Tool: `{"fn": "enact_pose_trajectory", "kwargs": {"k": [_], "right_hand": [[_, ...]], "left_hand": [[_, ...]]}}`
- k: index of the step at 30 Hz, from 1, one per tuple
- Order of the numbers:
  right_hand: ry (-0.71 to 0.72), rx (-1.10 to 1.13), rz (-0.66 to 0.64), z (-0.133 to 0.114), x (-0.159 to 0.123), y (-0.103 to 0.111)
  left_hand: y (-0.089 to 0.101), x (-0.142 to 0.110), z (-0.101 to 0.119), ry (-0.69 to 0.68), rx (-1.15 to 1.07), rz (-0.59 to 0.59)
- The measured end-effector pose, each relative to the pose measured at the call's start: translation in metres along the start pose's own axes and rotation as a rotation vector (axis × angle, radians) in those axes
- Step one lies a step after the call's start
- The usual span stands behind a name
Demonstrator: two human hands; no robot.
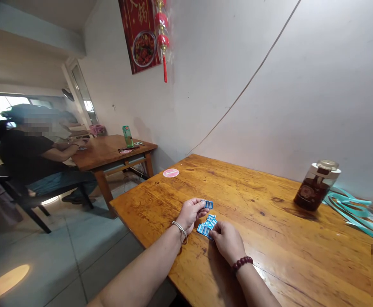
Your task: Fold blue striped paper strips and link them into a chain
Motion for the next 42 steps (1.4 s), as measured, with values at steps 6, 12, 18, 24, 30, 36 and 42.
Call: {"fn": "enact_pose_trajectory", "kwargs": {"k": [6, 12, 18, 24, 30, 36, 42], "right_hand": [[0.153, 0.059, 0.096, -0.013, -0.014, 0.016], [0.210, 0.320, 0.154, -0.017, -0.027, 0.035], [0.154, 0.382, 0.220, -0.008, -0.021, 0.039], [0.145, 0.273, 0.277, -0.004, -0.019, 0.041], [0.132, 0.214, 0.290, -0.004, -0.021, 0.043], [0.091, 0.188, 0.274, -0.001, -0.020, 0.042], [0.045, 0.132, 0.311, 0.004, -0.018, 0.042]], "left_hand": [[-0.002, -0.002, 0.000, 0.028, 0.006, -0.013], [-0.012, -0.011, -0.002, 0.058, 0.076, -0.130], [-0.022, -0.020, -0.003, 0.121, 0.112, -0.294], [-0.023, -0.023, -0.004, 0.154, 0.127, -0.388], [-0.022, -0.022, -0.005, 0.179, 0.090, -0.397], [-0.017, -0.016, -0.007, 0.186, 0.085, -0.262], [-0.018, -0.018, -0.008, 0.179, 0.097, -0.346]]}}
Point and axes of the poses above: each hand's wrist, its own x-axis towards the middle knuckle, its own y-axis out of the back of the hand, z = x × y, the point moved 3 cm from there along x, towards the middle knuckle, and after that the axes turned 11 degrees about -y, right-handed, at the moved point
